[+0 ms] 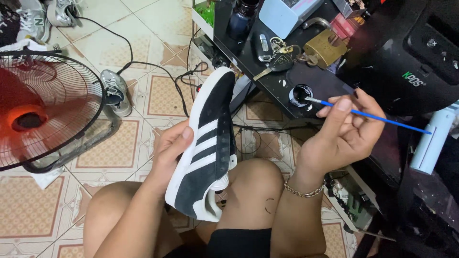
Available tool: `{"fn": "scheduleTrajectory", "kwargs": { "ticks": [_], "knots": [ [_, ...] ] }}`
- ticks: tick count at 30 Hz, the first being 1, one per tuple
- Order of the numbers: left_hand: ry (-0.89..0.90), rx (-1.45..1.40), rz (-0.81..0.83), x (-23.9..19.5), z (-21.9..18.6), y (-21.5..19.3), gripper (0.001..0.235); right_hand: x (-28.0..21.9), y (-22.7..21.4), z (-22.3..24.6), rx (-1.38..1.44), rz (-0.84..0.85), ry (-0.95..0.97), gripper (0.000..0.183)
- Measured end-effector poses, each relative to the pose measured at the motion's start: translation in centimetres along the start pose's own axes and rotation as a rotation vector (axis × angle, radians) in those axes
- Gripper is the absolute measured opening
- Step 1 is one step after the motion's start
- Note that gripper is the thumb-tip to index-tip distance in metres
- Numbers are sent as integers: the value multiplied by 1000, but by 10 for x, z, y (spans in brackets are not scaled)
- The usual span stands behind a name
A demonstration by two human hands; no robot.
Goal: The person holds a black and white sneaker and uses a small blue paintbrush to apply black paint to the shoe's side stripes and eyelets. The person repeatedly dips the brush into a small container of black paint to reload it while working on the shoe.
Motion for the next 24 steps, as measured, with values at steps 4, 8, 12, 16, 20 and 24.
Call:
{"fn": "scheduleTrajectory", "kwargs": {
  "ticks": [4, 8, 12, 16, 20, 24],
  "knots": [
    [-8, -15, -5, 0, 5, -3, 50, 1, -2, -1, -15, -7, -11, 18],
    [7, -23, -7, 1, 8, -9, 49, -6, 0, 10, 39, -59, -11, 19],
    [65, -65, 50, 0, 5, -9, 48, -26, 13, 26, 368, -83, 53, 16],
    [112, -78, 73, -1, -3, -6, 48, -51, 44, 32, 585, 45, 192, 14],
    [116, -75, 59, -3, -8, -8, 49, -65, 59, 33, 597, 121, 260, 14],
    [122, -68, 62, -3, -11, -7, 49, -69, 68, 34, 580, 176, 279, 14]
  ]
}}
Point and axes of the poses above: each hand's wrist, its own x-axis towards the middle knuckle, its own y-axis out of the palm, z = x × y, the point moved 9 cm from there along x, towards the middle knuckle, and after that the axes turned 1 degree about -x, right-handed, at the moved point
